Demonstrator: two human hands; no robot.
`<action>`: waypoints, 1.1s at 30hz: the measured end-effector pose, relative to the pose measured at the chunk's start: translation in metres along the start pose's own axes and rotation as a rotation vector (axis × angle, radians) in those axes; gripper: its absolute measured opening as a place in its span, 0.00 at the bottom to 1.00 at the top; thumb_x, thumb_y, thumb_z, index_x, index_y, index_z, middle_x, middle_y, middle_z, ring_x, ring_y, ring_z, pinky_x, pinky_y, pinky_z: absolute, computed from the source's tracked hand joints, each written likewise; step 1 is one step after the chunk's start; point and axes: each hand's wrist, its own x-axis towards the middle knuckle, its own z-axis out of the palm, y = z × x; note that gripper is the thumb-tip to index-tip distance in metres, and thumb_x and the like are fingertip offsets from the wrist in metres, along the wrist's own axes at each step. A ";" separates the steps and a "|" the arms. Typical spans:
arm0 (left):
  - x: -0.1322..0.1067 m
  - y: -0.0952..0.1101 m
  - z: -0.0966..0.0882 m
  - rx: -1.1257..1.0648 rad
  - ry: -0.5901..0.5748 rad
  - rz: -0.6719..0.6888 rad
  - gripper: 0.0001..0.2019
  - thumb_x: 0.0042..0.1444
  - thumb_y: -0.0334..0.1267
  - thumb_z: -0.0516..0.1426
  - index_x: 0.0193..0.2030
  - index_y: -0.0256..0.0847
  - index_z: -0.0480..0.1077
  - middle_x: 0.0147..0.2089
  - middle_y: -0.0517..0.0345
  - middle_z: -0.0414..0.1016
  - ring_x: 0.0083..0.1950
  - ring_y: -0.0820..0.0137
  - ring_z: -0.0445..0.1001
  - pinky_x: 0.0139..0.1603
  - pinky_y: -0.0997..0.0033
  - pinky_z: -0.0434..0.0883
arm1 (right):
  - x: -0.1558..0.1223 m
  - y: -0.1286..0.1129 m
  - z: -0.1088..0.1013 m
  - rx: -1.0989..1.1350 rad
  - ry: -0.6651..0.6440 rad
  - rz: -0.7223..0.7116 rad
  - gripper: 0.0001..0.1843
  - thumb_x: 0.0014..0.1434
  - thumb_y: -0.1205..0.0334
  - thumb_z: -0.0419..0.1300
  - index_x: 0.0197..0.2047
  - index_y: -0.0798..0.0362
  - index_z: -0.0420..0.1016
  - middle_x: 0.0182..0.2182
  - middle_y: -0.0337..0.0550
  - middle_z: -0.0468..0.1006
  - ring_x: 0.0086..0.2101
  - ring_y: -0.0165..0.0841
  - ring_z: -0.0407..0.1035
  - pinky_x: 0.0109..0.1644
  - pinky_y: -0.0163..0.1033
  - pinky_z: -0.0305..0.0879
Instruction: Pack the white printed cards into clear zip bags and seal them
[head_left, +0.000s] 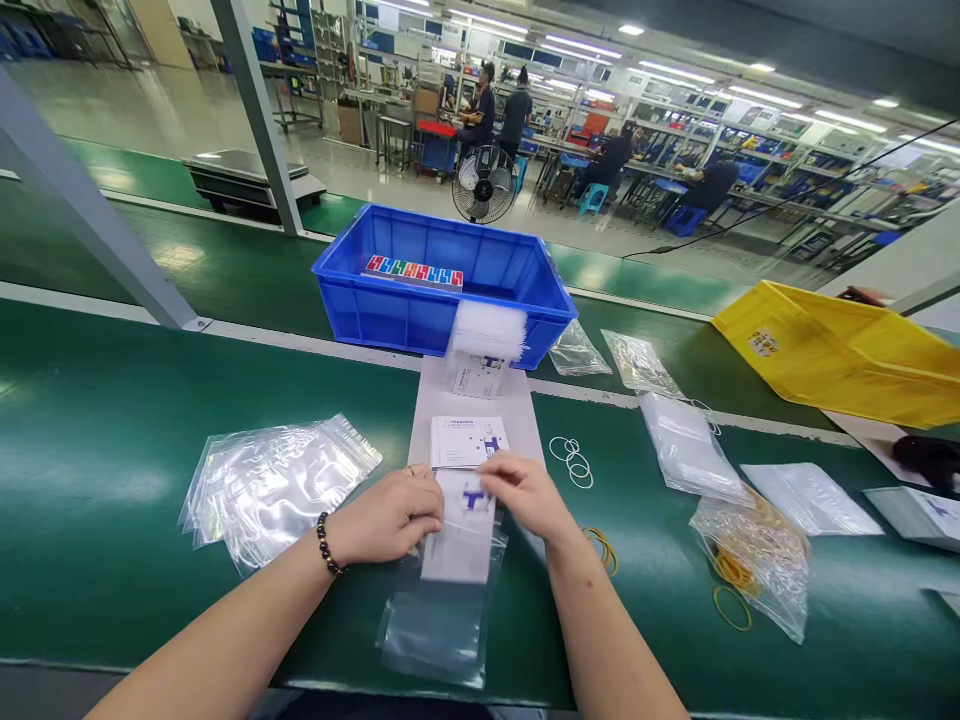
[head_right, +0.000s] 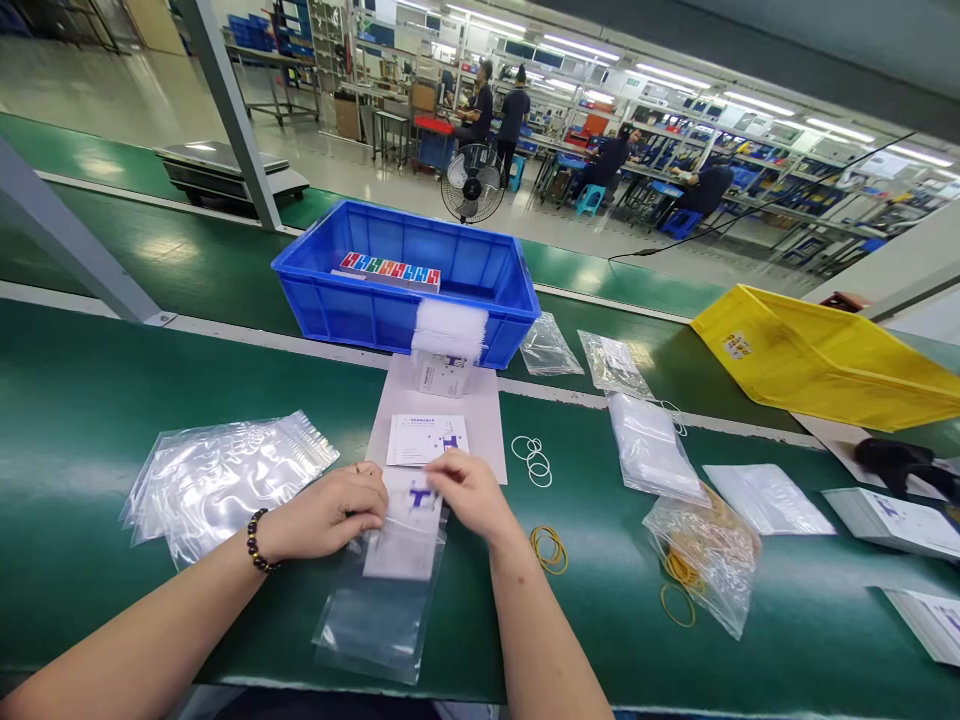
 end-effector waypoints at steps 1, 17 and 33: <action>0.000 0.000 0.000 -0.013 0.005 0.000 0.08 0.53 0.30 0.51 0.26 0.38 0.67 0.28 0.58 0.71 0.36 0.71 0.67 0.42 0.71 0.63 | -0.001 -0.003 0.002 -0.068 -0.123 -0.022 0.07 0.48 0.61 0.58 0.23 0.54 0.74 0.24 0.39 0.69 0.27 0.29 0.64 0.32 0.35 0.62; 0.003 -0.001 0.000 0.067 -0.082 -0.240 0.09 0.57 0.34 0.46 0.29 0.39 0.65 0.32 0.58 0.69 0.33 0.71 0.66 0.34 0.74 0.62 | 0.021 0.020 -0.010 0.203 0.656 0.089 0.20 0.46 0.56 0.57 0.42 0.54 0.62 0.27 0.37 0.65 0.24 0.30 0.65 0.25 0.37 0.65; 0.004 -0.002 0.002 -0.180 0.123 -0.221 0.10 0.54 0.36 0.51 0.28 0.39 0.71 0.31 0.58 0.71 0.34 0.72 0.69 0.37 0.74 0.65 | 0.000 -0.005 -0.006 -0.056 -0.038 -0.078 0.07 0.47 0.58 0.60 0.28 0.52 0.74 0.34 0.43 0.67 0.36 0.32 0.64 0.38 0.38 0.62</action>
